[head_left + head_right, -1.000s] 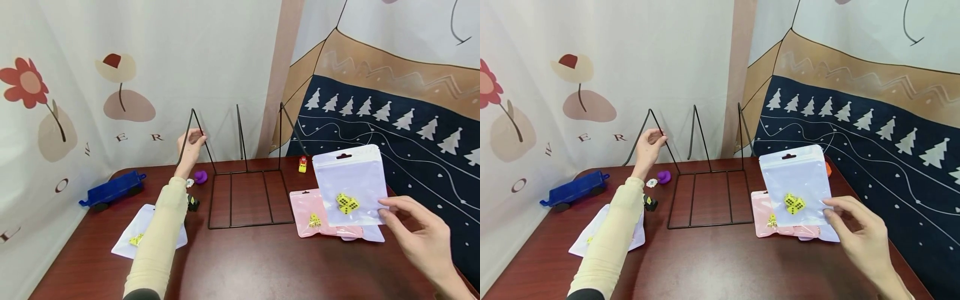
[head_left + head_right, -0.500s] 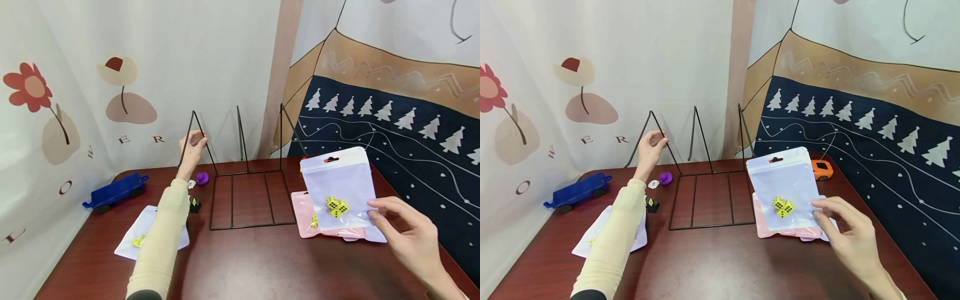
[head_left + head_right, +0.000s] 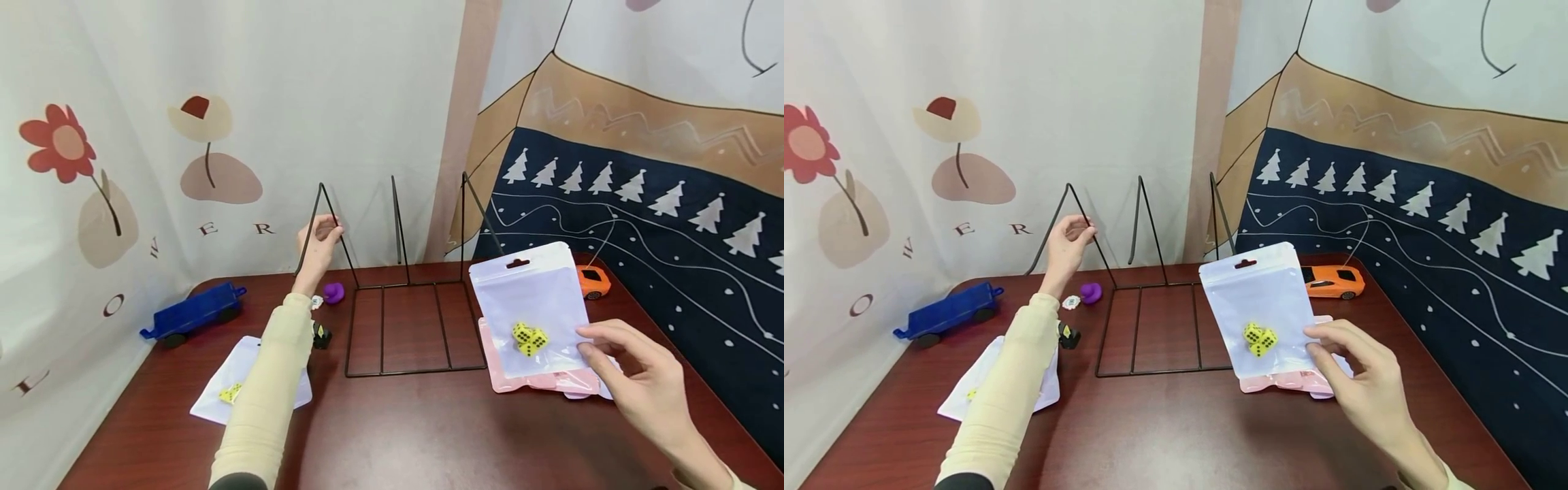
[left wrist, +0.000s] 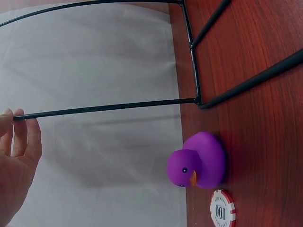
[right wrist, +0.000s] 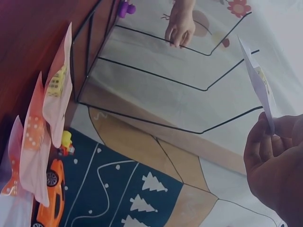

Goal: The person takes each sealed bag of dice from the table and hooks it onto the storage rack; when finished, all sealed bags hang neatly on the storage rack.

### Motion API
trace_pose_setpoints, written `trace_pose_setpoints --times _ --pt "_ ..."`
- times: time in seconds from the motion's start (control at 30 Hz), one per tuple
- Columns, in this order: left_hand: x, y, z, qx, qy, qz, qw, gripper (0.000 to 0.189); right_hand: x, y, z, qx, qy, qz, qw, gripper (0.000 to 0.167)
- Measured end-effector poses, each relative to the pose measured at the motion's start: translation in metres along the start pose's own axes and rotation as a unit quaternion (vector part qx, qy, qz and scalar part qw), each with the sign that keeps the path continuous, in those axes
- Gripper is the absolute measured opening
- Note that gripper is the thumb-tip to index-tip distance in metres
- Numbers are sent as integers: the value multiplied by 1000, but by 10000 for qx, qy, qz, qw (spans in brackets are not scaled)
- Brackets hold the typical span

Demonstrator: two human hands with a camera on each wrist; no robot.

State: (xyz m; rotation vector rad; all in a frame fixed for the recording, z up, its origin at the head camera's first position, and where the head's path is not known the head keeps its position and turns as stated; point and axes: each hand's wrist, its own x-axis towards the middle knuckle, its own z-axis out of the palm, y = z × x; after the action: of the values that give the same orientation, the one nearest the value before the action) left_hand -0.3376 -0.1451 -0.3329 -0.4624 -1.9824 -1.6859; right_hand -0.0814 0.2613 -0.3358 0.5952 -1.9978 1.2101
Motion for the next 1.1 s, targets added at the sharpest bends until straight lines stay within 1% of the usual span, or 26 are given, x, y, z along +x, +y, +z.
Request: trace_pose_setpoints --times 0.1,0.3,0.4,0.6,0.77,0.9,1.1 --pt "-1 2 1 74 -45 36 10000 21 4 -5 3 90 4 -60 9999 36" --pt "-2 5 3 154 -134 109 9997 19 9 -13 8 27 44 -20 10000 36" --pt "-2 5 3 139 -132 146 9997 21 8 -8 8 -35 32 40 10000 39" --pt "-2 3 2 148 -99 122 9998 23 4 6 8 -299 -66 314 9990 44" --pt "-2 1 1 131 -78 110 9998 21 7 9 10 -326 -144 379 9986 42" --pt "-1 -1 0 94 -29 98 9999 20 9 10 13 -376 -221 531 9976 40" --pt "-1 -3 0 -46 51 52 10000 18 12 14 17 -291 -220 457 9983 39"
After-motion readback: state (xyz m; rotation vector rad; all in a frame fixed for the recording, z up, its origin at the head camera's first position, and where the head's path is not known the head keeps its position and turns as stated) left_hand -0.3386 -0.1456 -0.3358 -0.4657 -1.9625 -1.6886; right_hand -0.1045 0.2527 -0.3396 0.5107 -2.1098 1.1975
